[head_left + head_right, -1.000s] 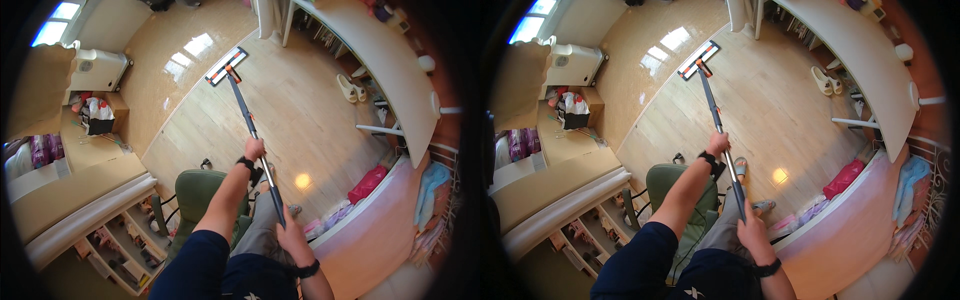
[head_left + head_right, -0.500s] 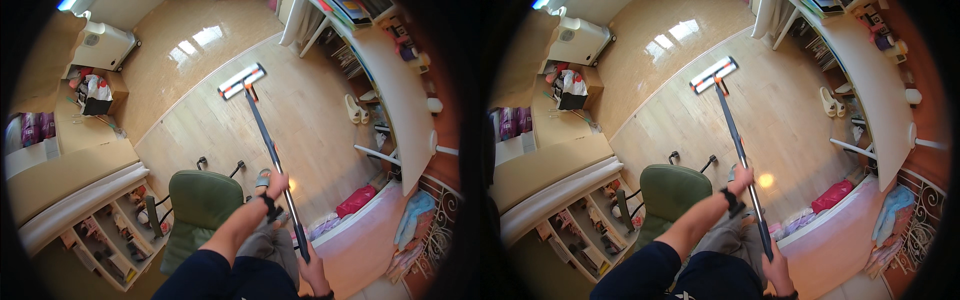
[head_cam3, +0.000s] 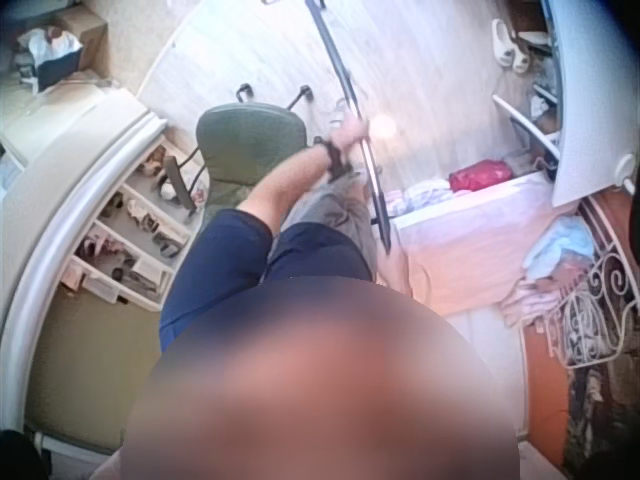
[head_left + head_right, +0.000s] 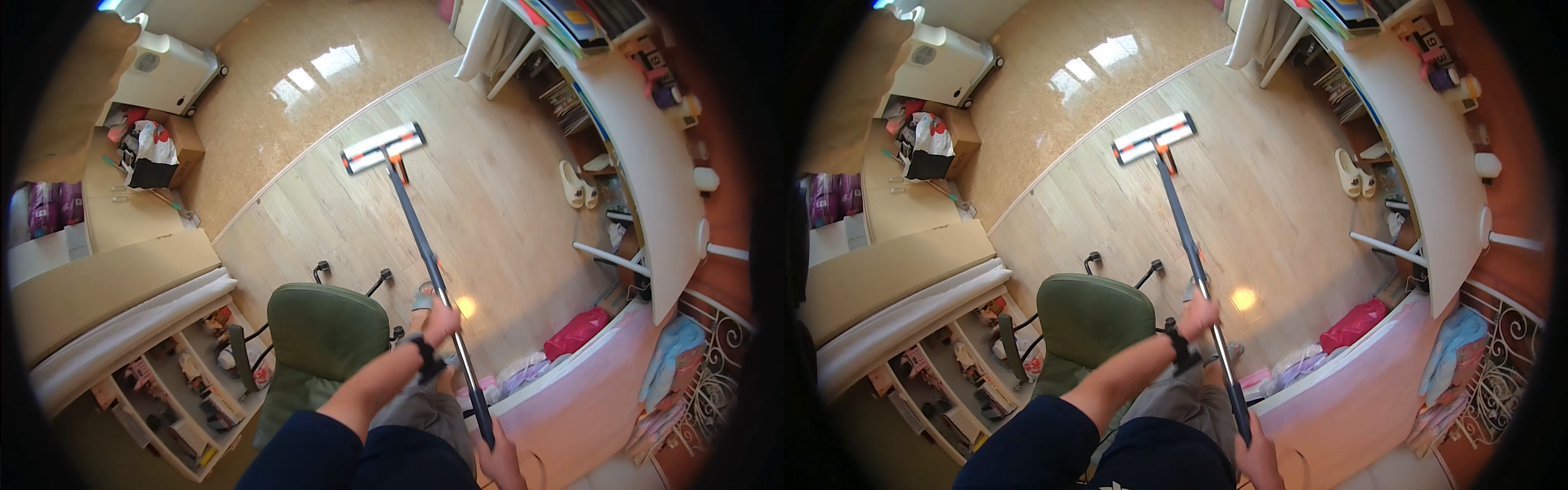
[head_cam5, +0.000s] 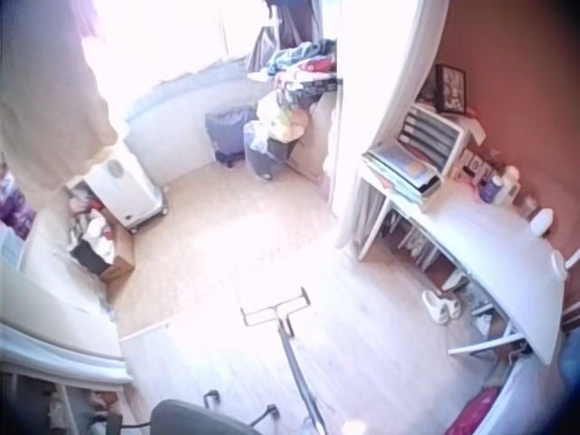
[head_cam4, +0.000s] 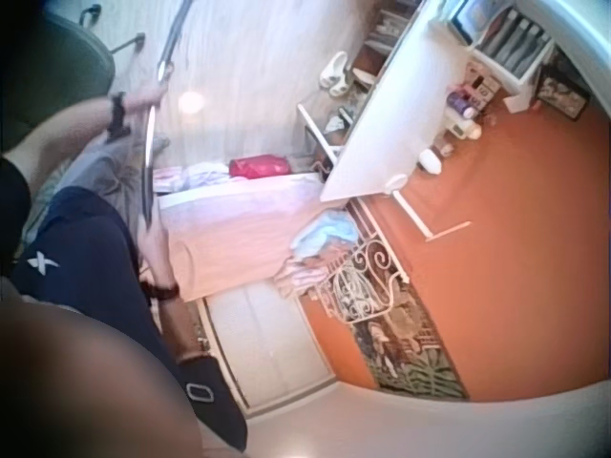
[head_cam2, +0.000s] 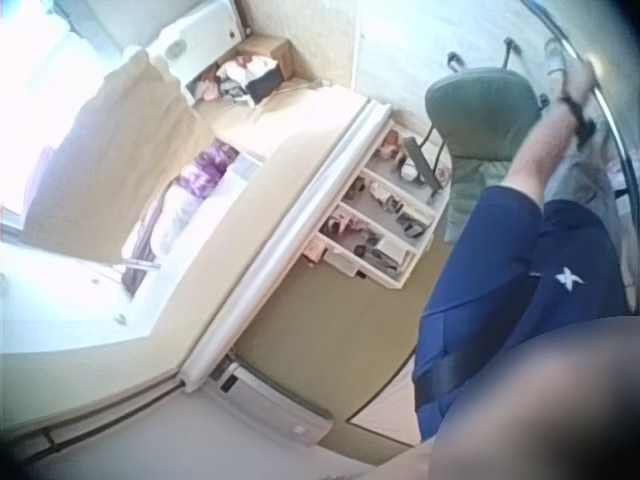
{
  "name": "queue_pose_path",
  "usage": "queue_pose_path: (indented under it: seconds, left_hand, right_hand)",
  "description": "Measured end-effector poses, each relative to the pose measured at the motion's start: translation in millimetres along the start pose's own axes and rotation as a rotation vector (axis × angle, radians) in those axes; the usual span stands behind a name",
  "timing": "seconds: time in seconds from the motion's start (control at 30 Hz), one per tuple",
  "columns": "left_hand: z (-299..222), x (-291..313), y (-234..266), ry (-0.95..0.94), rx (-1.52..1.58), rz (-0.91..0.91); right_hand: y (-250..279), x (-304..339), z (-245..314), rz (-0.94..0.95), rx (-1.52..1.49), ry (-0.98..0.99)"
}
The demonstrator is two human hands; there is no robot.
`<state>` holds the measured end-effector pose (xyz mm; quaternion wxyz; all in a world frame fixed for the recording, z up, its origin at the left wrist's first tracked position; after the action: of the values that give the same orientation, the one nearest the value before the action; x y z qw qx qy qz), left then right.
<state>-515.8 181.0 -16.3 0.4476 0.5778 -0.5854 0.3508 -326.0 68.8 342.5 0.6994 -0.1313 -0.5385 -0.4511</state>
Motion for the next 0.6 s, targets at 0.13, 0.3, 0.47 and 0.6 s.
queue_pose_path:
  seconds: [0.13,0.3,0.47,0.6]
  left_hand:
    - [17.4,84.0,-49.9,0.080,-0.056,0.061]
    - [-51.1,4.8,2.4,-0.078,-0.330,0.035]
    - [-183.6,-101.8,82.4,-0.242,0.153,0.060]
    - [-265.4,-124.1,98.9,-0.239,0.301,0.123]
  right_hand:
    - [-9.3,63.9,-59.7,-0.100,-0.044,0.004]
    - [-26.2,10.1,-1.1,-0.235,-0.047,0.253]
    - [-25.7,-107.1,123.0,-0.163,-0.076,0.233]
    - [-10.4,-145.7,182.4,-0.001,-0.789,-0.003]
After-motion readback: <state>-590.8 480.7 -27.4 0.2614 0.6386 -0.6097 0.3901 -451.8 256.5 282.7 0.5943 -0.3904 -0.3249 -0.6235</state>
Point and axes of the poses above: each hand's wrist, its own x-axis away from the middle knuckle, its own y-axis out of the back of the hand, z = x × y, the point moved 3 cm from there along -x, towards the middle knuckle, and after that the axes turned 12 degrees about -x, right-handed, at the moved point
